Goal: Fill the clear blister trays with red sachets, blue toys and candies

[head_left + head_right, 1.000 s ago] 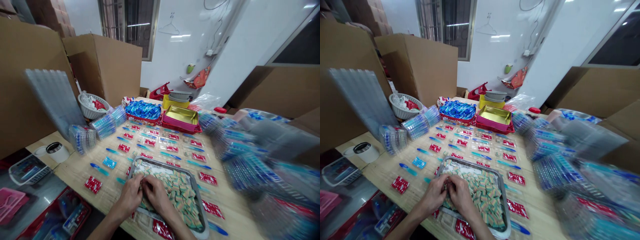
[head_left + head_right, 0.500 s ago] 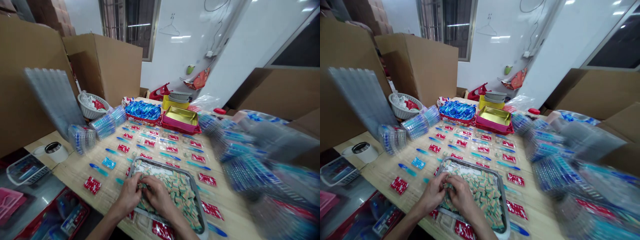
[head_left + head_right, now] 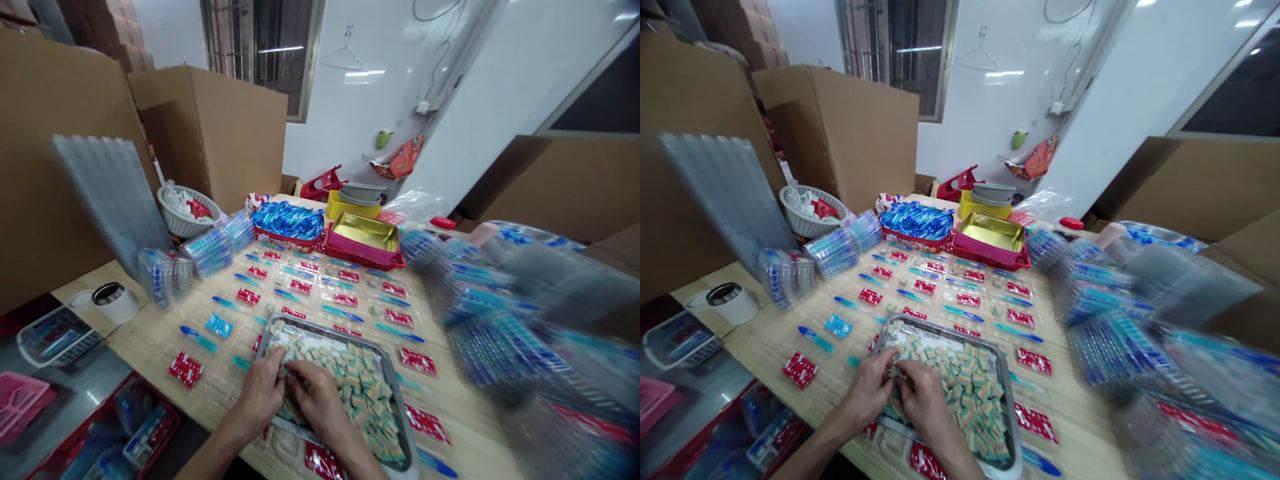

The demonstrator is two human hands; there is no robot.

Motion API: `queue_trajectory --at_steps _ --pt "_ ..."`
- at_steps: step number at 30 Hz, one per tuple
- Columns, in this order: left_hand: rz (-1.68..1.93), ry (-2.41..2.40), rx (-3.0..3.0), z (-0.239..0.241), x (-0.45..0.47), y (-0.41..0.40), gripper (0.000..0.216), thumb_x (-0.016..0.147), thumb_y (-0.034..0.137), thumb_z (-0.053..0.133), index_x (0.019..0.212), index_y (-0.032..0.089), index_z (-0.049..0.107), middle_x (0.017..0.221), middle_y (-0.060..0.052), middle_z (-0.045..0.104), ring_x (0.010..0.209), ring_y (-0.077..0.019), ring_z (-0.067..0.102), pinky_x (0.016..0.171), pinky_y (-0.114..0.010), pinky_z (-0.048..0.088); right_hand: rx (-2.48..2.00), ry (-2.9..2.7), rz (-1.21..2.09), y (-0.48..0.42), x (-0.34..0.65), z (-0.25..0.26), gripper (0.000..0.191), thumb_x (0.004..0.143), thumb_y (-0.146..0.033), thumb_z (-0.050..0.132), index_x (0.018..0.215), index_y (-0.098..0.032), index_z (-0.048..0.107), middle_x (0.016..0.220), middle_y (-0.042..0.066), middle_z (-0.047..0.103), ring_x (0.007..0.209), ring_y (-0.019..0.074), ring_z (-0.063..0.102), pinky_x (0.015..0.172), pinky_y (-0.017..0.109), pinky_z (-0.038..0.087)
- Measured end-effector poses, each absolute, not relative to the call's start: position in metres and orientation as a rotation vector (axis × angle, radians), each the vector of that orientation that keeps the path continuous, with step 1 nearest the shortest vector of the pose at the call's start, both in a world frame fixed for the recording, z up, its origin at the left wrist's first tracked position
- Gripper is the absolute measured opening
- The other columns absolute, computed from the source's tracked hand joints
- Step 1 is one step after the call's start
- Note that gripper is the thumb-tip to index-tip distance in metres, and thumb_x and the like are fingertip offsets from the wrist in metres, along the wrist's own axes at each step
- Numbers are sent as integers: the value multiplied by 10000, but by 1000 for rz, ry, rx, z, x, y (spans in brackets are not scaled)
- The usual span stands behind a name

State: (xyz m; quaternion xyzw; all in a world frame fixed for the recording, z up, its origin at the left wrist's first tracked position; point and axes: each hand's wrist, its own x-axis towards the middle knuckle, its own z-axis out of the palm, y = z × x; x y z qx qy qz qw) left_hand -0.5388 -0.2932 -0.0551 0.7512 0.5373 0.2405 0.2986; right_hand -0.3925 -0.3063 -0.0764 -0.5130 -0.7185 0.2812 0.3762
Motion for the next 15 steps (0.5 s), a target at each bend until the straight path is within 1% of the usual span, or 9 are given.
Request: queue_trajectory --at_steps 2,5,7,9,12,15 --pt "638 1424 2003 -55 -539 -293 483 667 -8 448 1108 156 556 962 -86 678 895 -240 637 793 -361 486 -1302 -1817 684 -306 -392 -78 295 768 -89 519 988 -205 677 952 74 716 896 221 645 816 351 487" --pt "662 1403 1993 -57 -540 -292 525 652 -12 451 1136 166 549 994 -84 683 950 -244 634 835 -365 482 -1232 -1869 680 -306 -392 -74 348 760 -46 505 1021 -213 665 964 63 709 913 205 635 834 332 482" --pt "670 1391 1987 -58 -540 -292 539 639 -15 449 1135 170 551 1003 -82 684 985 -251 628 858 -371 476 -1186 -1947 655 -305 -393 -69 350 765 -20 488 1009 -205 658 939 56 704 897 194 626 818 311 478" --pt "670 1390 1983 -59 -540 -292 531 643 -16 438 1127 166 557 993 -80 686 977 -252 630 848 -370 476 -1162 -2049 576 -303 -393 -65 292 786 -19 477 942 -189 655 887 58 688 852 191 611 766 292 473" --pt "677 1371 1950 -57 -541 -292 523 635 -22 430 1106 153 573 927 -67 690 877 -226 643 771 -329 476 -1099 -2245 406 -300 -392 -59 219 826 -45 464 834 -175 641 799 59 654 763 187 581 687 280 451" --pt "689 1352 1859 -56 -542 -290 554 599 -19 457 1111 147 587 796 -26 672 719 -180 617 645 -271 440 -1008 -2398 293 -296 -388 -52 185 848 -78 479 798 -180 625 766 49 640 727 179 566 659 275 434"
